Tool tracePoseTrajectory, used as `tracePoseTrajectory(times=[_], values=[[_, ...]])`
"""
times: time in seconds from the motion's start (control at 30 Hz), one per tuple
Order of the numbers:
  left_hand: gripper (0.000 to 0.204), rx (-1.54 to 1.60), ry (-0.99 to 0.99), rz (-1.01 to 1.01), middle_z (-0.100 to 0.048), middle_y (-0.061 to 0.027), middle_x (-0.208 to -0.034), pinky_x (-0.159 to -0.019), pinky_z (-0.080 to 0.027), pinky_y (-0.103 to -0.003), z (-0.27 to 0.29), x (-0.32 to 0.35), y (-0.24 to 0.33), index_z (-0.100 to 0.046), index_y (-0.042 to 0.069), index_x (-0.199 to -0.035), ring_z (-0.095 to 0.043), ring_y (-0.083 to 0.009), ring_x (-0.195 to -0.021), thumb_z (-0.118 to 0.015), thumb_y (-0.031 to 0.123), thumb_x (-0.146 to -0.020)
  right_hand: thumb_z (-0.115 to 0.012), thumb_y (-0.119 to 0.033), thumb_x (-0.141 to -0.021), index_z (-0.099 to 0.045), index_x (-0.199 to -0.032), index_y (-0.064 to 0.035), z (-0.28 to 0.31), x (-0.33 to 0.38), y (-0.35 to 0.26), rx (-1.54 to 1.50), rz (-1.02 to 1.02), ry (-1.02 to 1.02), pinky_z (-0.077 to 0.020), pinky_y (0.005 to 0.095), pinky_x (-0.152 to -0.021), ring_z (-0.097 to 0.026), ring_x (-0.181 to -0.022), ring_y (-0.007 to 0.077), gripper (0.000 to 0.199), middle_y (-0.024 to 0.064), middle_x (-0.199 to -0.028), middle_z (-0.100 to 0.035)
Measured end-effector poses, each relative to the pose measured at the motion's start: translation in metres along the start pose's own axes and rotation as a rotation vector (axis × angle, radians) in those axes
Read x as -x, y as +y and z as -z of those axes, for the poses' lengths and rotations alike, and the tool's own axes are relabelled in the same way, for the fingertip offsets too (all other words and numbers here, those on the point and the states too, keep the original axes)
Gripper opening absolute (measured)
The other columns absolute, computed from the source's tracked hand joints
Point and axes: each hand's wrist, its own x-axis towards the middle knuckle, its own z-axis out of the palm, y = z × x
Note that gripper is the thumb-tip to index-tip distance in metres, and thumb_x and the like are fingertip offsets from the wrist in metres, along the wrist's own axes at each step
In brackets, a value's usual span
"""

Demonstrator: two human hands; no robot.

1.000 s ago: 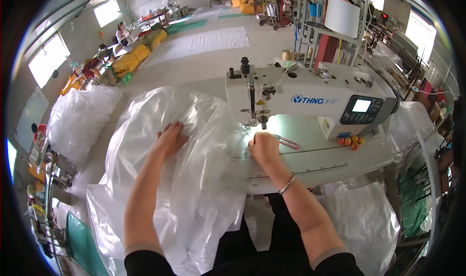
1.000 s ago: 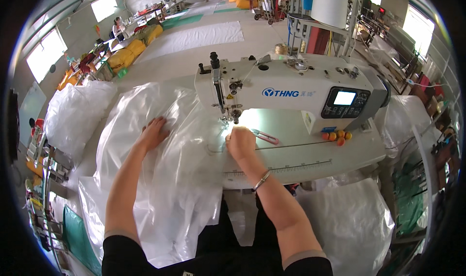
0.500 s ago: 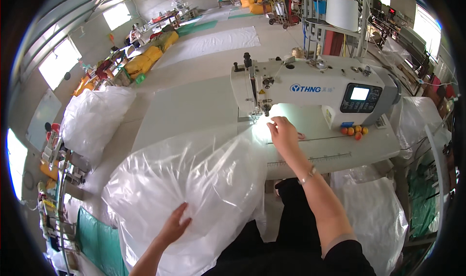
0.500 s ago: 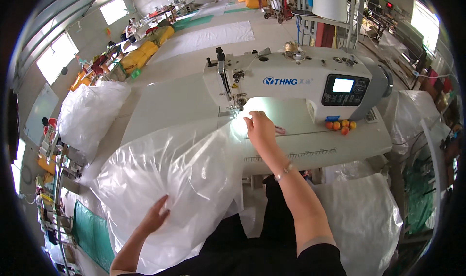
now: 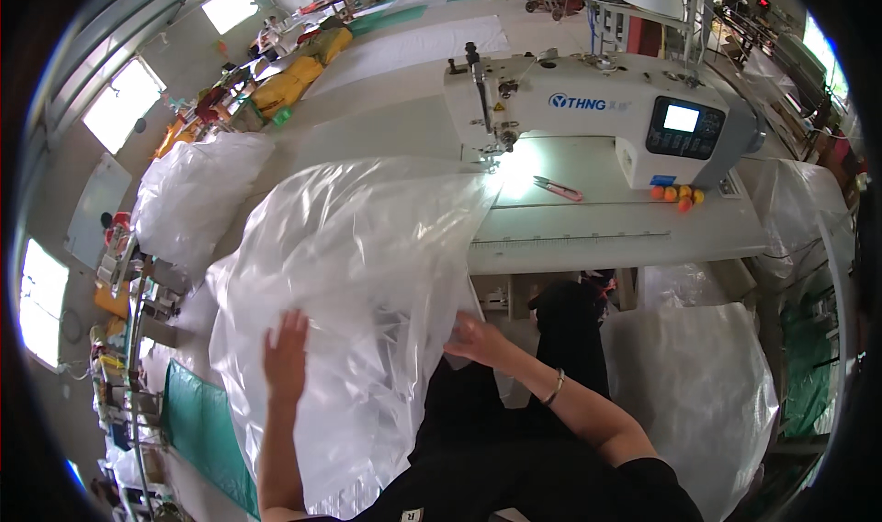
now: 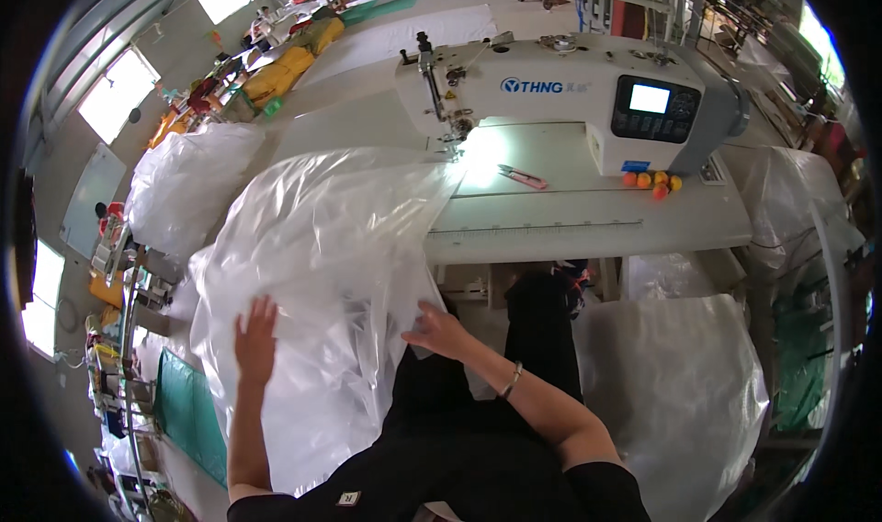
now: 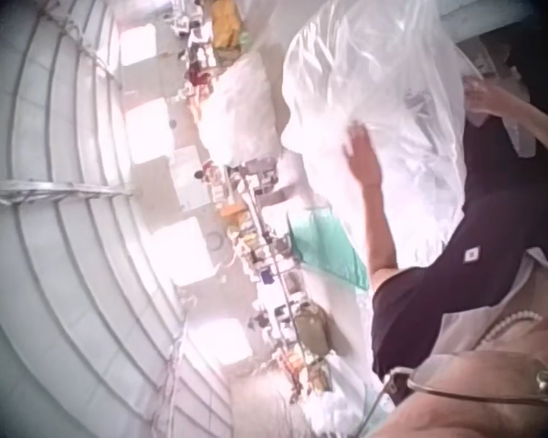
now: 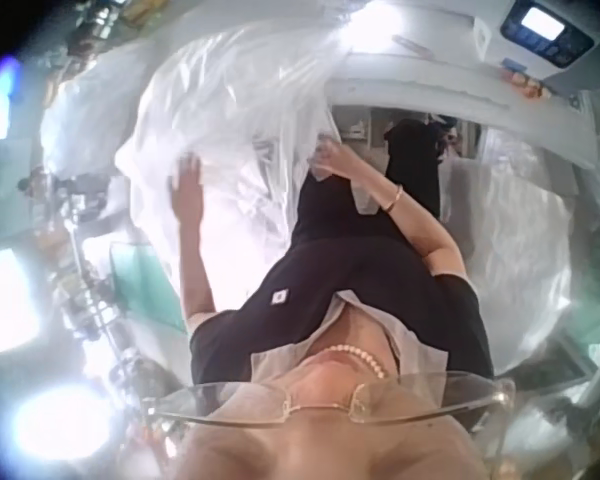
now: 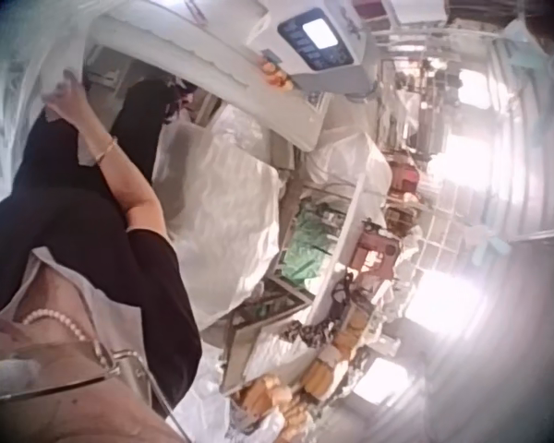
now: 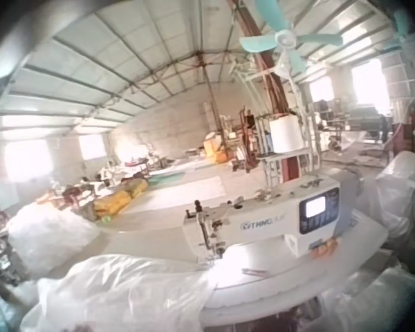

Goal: The person aligns and sews large white plastic sheets using an industrial sewing machine. They repeatedly fold edges, guide the material under the needle, and adjust the sheet to maintain alignment while sewing.

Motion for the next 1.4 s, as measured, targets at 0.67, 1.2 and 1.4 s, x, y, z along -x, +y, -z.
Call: tracePoseTrajectory(times=[0.67,1.2,1.4], values=[[0.053,1.385,0.333,1.062,-0.052,-0.0167,-0.132,-0.106,-0.034,-0.032,-0.048,0.029,0.080,-0.043,-0.002,-0.135,-0.049,-0.0252,-0.124,-0.044,0.037,-0.099,-0.078,-0.019,-0.074,-0.052,-0.117,-0.0009,-0.022,-0.016,-0.056,0.354,0.207,0.603,-0.0481,0.0416,-0.080,-0.060,-0.091,0.0332,0.054,0.0172,-0.100,-0.062],[0.069,0.694,-0.115,0.566,-0.039,-0.0282,-0.141,-0.109,-0.030,-0.042,0.009,-0.021,-0.088,-0.033,-0.003,-0.141,-0.034,-0.0416,-0.133,-0.042,0.049,-0.096,-0.067,-0.034,-0.087,-0.063,-0.114,-0.0066,-0.042,0.044,0.003,-0.305,-0.119,-0.562,-0.0488,0.0302,-0.077,-0.060,-0.088,0.0136,0.039,0.0048,-0.095,-0.066],[0.026,0.979,0.096,0.577,-0.062,-0.0118,-0.097,-0.079,-0.050,-0.033,-0.006,0.016,0.021,-0.058,0.002,-0.113,-0.060,-0.0195,-0.091,-0.062,0.014,-0.090,-0.060,-0.030,-0.093,-0.052,-0.127,-0.0057,-0.001,0.007,-0.065,-0.735,-0.314,-0.281,-0.0490,0.0305,-0.078,-0.058,-0.097,0.0146,0.043,0.0038,-0.110,-0.060]])
